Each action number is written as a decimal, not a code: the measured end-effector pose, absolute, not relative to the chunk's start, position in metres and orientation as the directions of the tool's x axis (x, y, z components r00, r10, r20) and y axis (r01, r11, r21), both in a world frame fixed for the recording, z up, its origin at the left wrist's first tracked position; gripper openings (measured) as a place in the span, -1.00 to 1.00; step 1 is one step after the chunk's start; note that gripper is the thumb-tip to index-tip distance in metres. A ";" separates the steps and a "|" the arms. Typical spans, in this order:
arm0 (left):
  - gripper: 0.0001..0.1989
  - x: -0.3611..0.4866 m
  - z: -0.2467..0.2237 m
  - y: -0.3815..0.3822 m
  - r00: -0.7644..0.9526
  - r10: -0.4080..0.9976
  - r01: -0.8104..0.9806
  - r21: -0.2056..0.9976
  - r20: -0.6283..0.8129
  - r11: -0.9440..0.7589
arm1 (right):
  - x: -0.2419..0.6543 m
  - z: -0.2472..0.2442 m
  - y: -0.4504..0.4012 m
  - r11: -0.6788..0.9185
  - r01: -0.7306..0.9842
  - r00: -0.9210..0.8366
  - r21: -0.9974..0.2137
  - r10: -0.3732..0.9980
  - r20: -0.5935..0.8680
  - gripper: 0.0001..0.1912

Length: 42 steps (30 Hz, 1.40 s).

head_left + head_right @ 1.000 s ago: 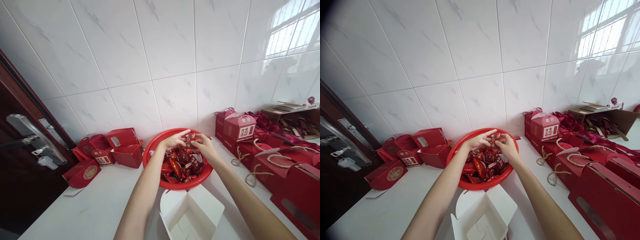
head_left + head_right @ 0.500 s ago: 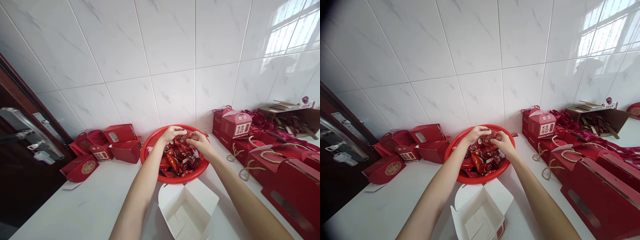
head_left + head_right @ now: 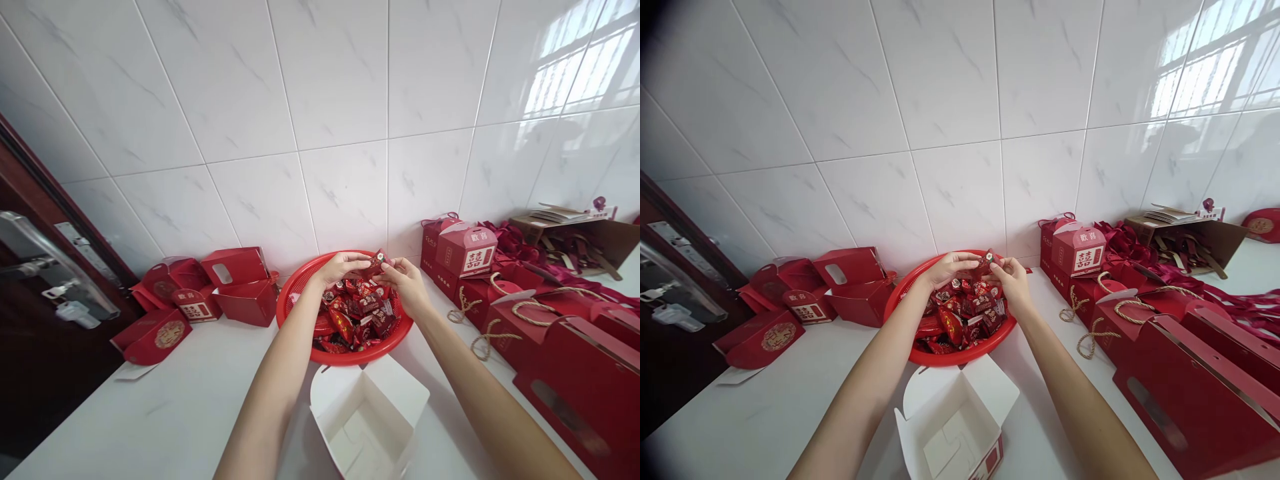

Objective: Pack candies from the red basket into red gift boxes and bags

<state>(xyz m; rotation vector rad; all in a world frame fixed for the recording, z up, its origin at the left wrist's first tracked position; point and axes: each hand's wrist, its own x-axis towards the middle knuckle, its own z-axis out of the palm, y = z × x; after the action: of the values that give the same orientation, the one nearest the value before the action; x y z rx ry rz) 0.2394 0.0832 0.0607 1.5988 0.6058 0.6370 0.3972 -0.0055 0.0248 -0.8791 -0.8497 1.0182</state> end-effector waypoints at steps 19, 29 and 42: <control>-0.64 0.236 0.056 0.090 0.702 0.710 0.066 0.988 0.052 -0.138 | 0.399 0.021 -0.001 0.376 -0.361 0.316 -0.853 0.910 0.268 -0.55; -0.60 0.241 0.055 0.088 0.714 0.699 0.064 0.993 0.025 -0.101 | 0.401 0.014 0.007 0.441 -0.345 0.407 -0.828 0.866 0.292 -0.60; -0.59 0.241 0.053 0.087 0.638 0.738 0.169 0.975 -0.219 0.142 | 0.401 0.017 0.000 0.507 -0.070 0.286 -0.859 0.835 0.469 -0.81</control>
<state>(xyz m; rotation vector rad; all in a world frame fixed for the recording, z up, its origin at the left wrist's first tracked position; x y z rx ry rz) 0.2414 0.0870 0.0531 1.3992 0.8296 0.4865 0.4014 0.0004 0.0168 -0.8429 -1.1203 0.7121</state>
